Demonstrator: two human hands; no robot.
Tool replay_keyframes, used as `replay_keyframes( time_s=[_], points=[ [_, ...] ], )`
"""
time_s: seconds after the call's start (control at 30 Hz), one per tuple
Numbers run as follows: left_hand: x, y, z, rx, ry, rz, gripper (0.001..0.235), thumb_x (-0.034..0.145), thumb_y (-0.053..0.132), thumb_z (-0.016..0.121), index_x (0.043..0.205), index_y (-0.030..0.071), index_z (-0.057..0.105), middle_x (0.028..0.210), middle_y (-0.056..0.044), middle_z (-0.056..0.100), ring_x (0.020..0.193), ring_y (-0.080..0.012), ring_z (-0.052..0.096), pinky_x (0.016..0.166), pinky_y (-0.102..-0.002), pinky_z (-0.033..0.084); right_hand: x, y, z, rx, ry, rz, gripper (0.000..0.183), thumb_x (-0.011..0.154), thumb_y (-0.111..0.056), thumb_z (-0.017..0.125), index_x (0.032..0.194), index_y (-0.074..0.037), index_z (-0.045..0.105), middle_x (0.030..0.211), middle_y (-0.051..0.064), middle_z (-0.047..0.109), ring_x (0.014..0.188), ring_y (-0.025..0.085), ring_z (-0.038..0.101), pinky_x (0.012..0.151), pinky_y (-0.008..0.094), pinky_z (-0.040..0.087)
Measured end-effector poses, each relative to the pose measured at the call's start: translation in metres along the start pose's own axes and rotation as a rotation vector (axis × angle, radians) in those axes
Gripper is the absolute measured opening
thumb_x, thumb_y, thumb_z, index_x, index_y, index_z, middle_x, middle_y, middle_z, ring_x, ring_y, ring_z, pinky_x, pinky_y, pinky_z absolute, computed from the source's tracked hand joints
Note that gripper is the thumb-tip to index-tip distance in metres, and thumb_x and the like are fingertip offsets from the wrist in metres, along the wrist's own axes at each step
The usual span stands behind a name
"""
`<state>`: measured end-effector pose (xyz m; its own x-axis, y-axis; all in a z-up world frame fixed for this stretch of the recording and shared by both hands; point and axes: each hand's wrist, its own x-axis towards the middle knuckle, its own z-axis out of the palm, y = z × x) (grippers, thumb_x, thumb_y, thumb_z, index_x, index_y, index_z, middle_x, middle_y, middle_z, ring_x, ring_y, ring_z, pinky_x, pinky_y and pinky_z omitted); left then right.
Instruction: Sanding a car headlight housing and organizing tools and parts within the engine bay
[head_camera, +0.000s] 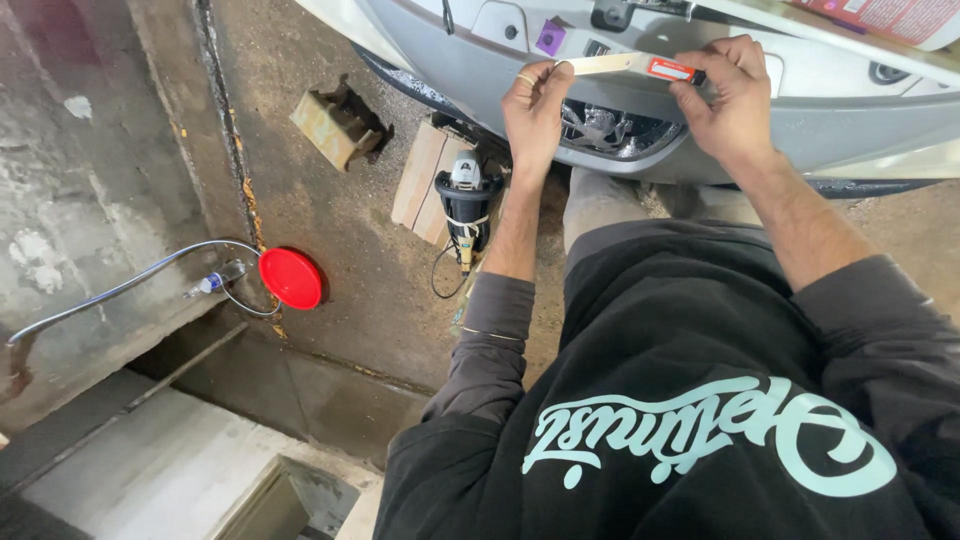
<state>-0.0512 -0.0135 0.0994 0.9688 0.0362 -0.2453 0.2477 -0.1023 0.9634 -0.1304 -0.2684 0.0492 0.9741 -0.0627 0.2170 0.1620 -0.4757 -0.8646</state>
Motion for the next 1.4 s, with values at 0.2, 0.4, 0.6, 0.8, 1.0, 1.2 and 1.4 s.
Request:
replay_keyframes(
  time_s=[0.2, 0.4, 0.6, 0.8, 1.0, 1.2, 1.4],
  points=[
    [-0.003, 0.001, 0.001, -0.02, 0.032, 0.008, 0.016, 0.099, 0.024, 0.077, 0.1, 0.007, 0.077, 0.086, 0.003, 0.068, 0.081, -0.009, 0.056, 0.074, -0.026, 0.047, 0.001, 0.003, -0.005, -0.027, -0.007, -0.001, 0.03, 0.11, 0.0, 0.089, 0.139, 0.002, 0.081, 0.122, 0.012, 0.056, 0.113, 0.034, 0.053, 0.1, 0.047, 0.045],
    [-0.002, 0.01, 0.004, -0.052, 0.061, -0.03, 0.015, 0.097, 0.021, 0.077, 0.094, 0.007, 0.077, 0.086, 0.003, 0.07, 0.082, -0.0085, 0.059, 0.077, -0.026, 0.048, 0.006, 0.0, -0.01, -0.022, -0.014, 0.013, 0.035, 0.107, 0.005, 0.092, 0.14, 0.002, 0.082, 0.12, 0.011, 0.057, 0.112, 0.032, 0.053, 0.097, 0.043, 0.046],
    [-0.006, 0.018, 0.006, -0.004, 0.077, -0.058, 0.021, 0.098, 0.027, 0.077, 0.101, 0.006, 0.077, 0.088, -0.002, 0.075, 0.086, -0.0111, 0.063, 0.081, -0.028, 0.052, 0.009, -0.006, -0.015, 0.012, -0.026, 0.001, 0.036, 0.106, 0.009, 0.092, 0.141, 0.004, 0.081, 0.121, 0.012, 0.057, 0.113, 0.032, 0.053, 0.097, 0.042, 0.048],
    [-0.008, 0.016, 0.01, -0.034, 0.051, -0.036, 0.017, 0.098, 0.023, 0.078, 0.101, 0.006, 0.078, 0.089, 0.0, 0.074, 0.085, -0.0105, 0.063, 0.08, -0.028, 0.052, 0.004, 0.001, -0.016, -0.018, -0.028, -0.01, 0.035, 0.107, 0.003, 0.092, 0.141, 0.001, 0.082, 0.121, 0.012, 0.057, 0.113, 0.032, 0.054, 0.098, 0.044, 0.048],
    [-0.007, 0.01, 0.013, 0.075, -0.004, -0.03, 0.02, 0.097, 0.026, 0.078, 0.101, 0.006, 0.078, 0.089, 0.002, 0.071, 0.084, -0.0091, 0.06, 0.077, -0.029, 0.051, 0.0, 0.001, -0.02, -0.068, -0.037, -0.065, 0.034, 0.107, 0.002, 0.092, 0.14, -0.002, 0.082, 0.119, 0.012, 0.058, 0.112, 0.034, 0.055, 0.096, 0.046, 0.05],
    [-0.018, 0.025, 0.031, 0.405, -0.146, -0.037, 0.045, 0.093, 0.043, 0.076, 0.115, 0.003, 0.077, 0.097, -0.007, 0.084, 0.084, -0.0146, 0.076, 0.075, -0.029, 0.064, -0.004, 0.0, -0.018, -0.082, -0.057, -0.026, 0.036, 0.105, -0.002, 0.092, 0.14, -0.005, 0.083, 0.119, 0.01, 0.057, 0.109, 0.033, 0.054, 0.096, 0.045, 0.05],
    [-0.026, -0.002, 0.033, 0.586, -0.123, 0.144, 0.057, 0.103, 0.061, 0.054, 0.125, 0.014, 0.077, 0.117, -0.008, 0.081, 0.096, -0.0218, 0.079, 0.084, -0.036, 0.061, -0.008, 0.004, -0.016, -0.06, -0.045, -0.032, 0.035, 0.106, 0.001, 0.093, 0.138, -0.003, 0.082, 0.121, 0.011, 0.057, 0.112, 0.033, 0.055, 0.096, 0.045, 0.05]
  ],
)
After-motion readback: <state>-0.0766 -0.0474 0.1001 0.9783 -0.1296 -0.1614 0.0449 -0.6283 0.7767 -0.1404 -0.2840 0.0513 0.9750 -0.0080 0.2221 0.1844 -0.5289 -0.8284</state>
